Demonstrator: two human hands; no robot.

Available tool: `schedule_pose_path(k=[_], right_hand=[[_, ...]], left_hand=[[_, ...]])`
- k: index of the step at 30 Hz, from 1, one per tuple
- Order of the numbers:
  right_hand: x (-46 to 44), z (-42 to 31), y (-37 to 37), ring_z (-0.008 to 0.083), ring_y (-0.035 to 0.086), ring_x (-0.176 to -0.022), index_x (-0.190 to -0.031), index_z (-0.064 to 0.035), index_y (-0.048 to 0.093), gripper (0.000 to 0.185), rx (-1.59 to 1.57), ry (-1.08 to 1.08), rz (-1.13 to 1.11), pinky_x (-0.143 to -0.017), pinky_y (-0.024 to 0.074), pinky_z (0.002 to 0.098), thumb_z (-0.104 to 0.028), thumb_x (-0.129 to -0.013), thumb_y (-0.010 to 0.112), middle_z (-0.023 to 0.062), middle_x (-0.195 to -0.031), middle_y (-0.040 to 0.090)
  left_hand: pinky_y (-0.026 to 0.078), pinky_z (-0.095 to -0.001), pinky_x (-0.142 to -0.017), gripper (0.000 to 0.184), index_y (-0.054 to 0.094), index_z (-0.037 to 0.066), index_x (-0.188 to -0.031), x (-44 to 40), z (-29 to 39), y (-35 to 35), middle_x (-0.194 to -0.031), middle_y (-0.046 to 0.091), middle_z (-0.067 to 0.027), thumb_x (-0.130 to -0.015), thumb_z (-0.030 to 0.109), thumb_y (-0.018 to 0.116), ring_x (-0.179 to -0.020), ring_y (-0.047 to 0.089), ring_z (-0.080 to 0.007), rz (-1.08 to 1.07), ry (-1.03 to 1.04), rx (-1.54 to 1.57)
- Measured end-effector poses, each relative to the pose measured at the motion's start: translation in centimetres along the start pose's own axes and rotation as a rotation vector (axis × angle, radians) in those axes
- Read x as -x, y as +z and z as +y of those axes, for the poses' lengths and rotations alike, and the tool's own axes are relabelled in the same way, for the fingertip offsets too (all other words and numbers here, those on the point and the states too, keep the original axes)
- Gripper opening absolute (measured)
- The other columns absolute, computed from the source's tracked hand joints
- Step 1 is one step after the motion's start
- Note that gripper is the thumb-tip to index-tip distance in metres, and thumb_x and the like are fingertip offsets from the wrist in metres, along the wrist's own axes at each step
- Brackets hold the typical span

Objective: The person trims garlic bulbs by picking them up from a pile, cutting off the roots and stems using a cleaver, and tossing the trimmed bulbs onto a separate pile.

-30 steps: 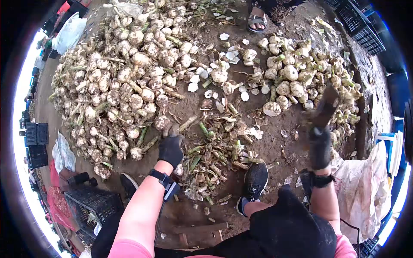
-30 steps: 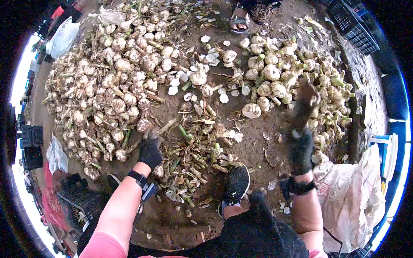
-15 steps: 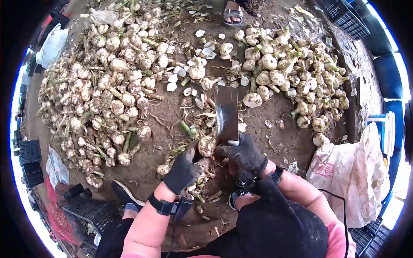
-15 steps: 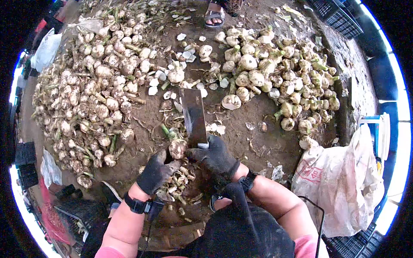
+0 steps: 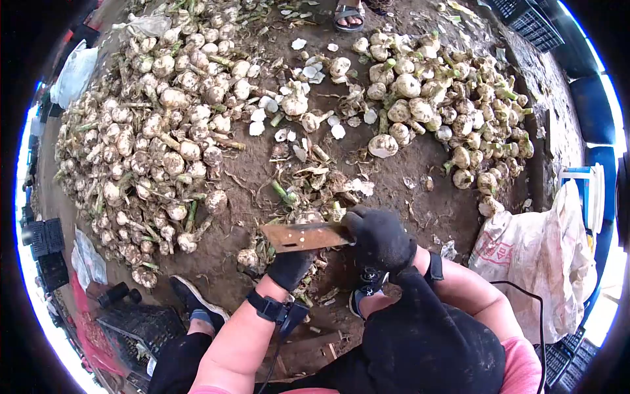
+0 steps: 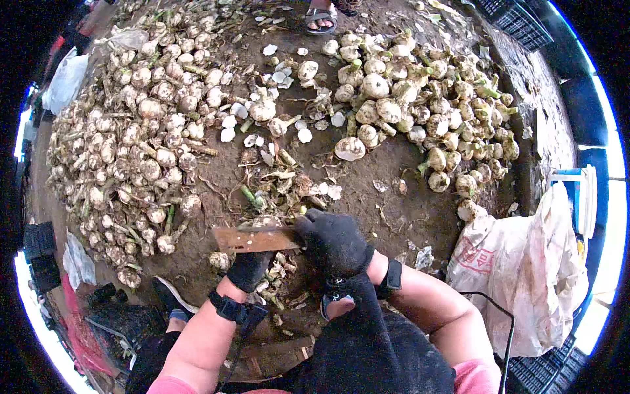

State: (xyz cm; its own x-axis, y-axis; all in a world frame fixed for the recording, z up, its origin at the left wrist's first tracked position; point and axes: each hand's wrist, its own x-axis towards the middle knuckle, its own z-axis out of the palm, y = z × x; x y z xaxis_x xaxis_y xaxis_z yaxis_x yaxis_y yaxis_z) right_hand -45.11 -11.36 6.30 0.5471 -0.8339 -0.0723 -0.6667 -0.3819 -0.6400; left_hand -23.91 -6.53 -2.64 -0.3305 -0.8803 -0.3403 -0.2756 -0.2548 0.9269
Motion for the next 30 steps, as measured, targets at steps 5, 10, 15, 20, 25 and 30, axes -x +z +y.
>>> schedule_pose_path(k=[5,10,15,20,25,30], right_hand=[[0.1,-1.4,-0.5,0.0331,0.062,-0.071,-0.090,-0.0114,0.058,0.016,0.062,0.011,-0.046,-0.058,0.0486,0.0431,-0.020,-0.076,0.058,0.0120,-0.080,0.057],[0.1,-1.4,-0.8,0.0347,0.061,-0.071,-0.091,-0.0113,0.059,0.017,0.060,-0.029,-0.086,-0.058,0.0486,0.0433,-0.020,-0.077,0.056,0.0125,-0.080,0.057],[1.2,3.7,0.0,0.0381,0.059,-0.070,-0.090,-0.0072,0.059,0.021,0.036,0.179,0.010,-0.061,0.0473,0.0449,-0.012,-0.070,0.063,0.0150,-0.075,0.058],[1.6,2.3,0.0,0.0124,0.055,-0.074,-0.100,-0.0040,0.060,0.026,-1.015,0.327,0.088,-0.068,0.0461,0.0302,-0.021,-0.083,0.069,-0.0020,-0.083,0.061],[-0.1,0.2,-0.2,0.0114,0.055,-0.087,-0.109,-0.0047,0.059,0.032,-0.895,0.267,0.085,-0.078,0.0458,0.0284,-0.017,-0.081,0.071,0.0000,-0.096,0.060],[0.0,-1.0,1.0,0.0219,0.055,-0.071,-0.090,-0.0025,0.059,0.016,-0.825,0.209,0.152,-0.066,0.0454,0.0340,-0.012,-0.078,0.064,0.0121,-0.078,0.058]], left_hand=[[0.041,-0.0347,-0.098,0.031,0.052,0.005,-0.124,1.3,-1.6,-0.2,-0.123,0.056,-0.0094,-0.097,0.020,0.044,-0.112,0.052,-0.0192,-0.126,-0.043,-0.112],[0.048,-0.0365,-0.087,0.027,0.057,0.009,-0.117,1.4,-0.9,0.1,-0.111,0.063,-0.0075,-0.093,0.018,0.052,-0.100,0.060,-0.0209,-0.022,0.143,-0.171],[0.049,-0.0324,-0.083,0.033,0.057,0.006,-0.113,2.7,5.4,-0.1,-0.104,0.062,-0.0039,-0.082,0.015,0.067,-0.092,0.061,-0.0168,-0.066,-0.195,0.628],[0.045,-0.0285,-0.088,0.043,0.051,0.004,-0.119,0.3,7.0,-0.2,-0.109,0.059,-0.0030,-0.079,0.005,0.068,-0.101,0.055,-0.0123,-0.091,-0.073,0.252],[0.045,-0.0324,-0.090,0.057,0.042,0.004,-0.128,0.2,7.5,0.1,-0.115,0.057,-0.0111,-0.076,0.002,0.066,-0.107,0.056,-0.0202,-0.003,0.038,-0.285],[0.042,-0.0326,-0.094,0.063,0.047,0.002,-0.124,0.2,7.3,0.1,-0.112,0.059,-0.0112,-0.063,-0.011,0.050,-0.106,0.055,-0.0236,0.022,0.015,0.074]])
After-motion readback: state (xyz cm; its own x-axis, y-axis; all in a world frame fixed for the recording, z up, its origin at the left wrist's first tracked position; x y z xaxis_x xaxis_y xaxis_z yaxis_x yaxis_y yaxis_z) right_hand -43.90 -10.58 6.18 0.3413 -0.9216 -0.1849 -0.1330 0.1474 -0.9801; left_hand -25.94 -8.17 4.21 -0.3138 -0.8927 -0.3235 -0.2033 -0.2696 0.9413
